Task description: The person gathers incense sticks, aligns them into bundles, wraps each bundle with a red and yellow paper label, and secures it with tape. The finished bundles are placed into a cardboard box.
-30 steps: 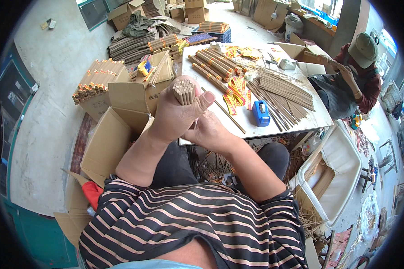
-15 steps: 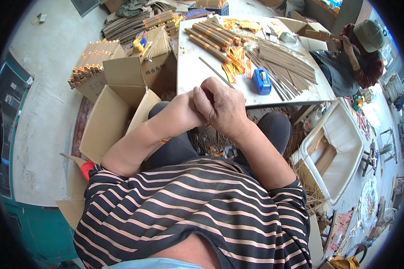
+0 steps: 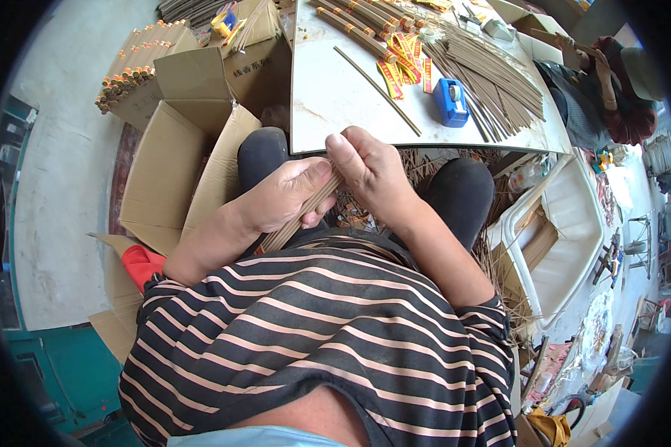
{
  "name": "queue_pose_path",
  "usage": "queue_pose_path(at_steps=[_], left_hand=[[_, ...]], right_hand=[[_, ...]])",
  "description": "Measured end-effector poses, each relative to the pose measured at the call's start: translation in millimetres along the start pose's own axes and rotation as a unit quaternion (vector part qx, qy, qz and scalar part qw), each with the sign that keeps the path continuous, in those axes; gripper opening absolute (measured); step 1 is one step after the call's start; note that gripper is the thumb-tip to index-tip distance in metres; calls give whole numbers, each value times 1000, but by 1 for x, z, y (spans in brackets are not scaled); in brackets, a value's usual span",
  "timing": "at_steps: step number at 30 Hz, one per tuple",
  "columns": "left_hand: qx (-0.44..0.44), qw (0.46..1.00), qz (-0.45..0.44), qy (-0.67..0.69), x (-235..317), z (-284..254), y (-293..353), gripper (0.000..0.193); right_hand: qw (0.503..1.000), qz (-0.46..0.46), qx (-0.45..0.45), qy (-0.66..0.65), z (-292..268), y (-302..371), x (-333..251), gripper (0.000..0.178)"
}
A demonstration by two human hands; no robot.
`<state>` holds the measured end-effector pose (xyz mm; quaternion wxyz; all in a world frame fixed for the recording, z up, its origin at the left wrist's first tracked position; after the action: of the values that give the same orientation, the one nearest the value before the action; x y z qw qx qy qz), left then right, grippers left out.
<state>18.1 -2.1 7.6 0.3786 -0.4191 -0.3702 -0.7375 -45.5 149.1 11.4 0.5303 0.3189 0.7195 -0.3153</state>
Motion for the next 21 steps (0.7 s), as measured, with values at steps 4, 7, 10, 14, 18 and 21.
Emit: queue_pose_path(at_steps=[4,7,10,14,18,21], left_hand=[[7,999,-10,39,1,-11,-4,40],[20,998,-29,54,0,-11,-10,38],[9,989,-52,142,-3,-15,-16,36],[-16,987,-56,151,1,-22,-24,38],[-20,984,-65,165,-3,-36,-33,38],[16,987,-73,144,-6,-45,-40,37]], right_hand=[[977,31,-119,-174,-8,-5,3,26],[974,50,-140,-169,-13,-10,21,29],[972,57,-148,-172,-16,-18,30,25],[968,57,-156,-189,-19,-30,36,26],[964,65,-171,-191,-21,-43,44,28],[953,107,-201,-201,-23,-59,55,27]])
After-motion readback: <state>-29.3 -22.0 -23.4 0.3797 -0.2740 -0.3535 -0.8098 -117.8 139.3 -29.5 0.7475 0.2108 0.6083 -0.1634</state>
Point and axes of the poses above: each hand's wrist, its own y-axis away from the middle knuckle, its own z-axis out of the palm, x = y × z, the point moved 1 cm from there along -y, towards the middle knuckle, and after that the axes turned 5 degrees about y, right-handed, at the moved point
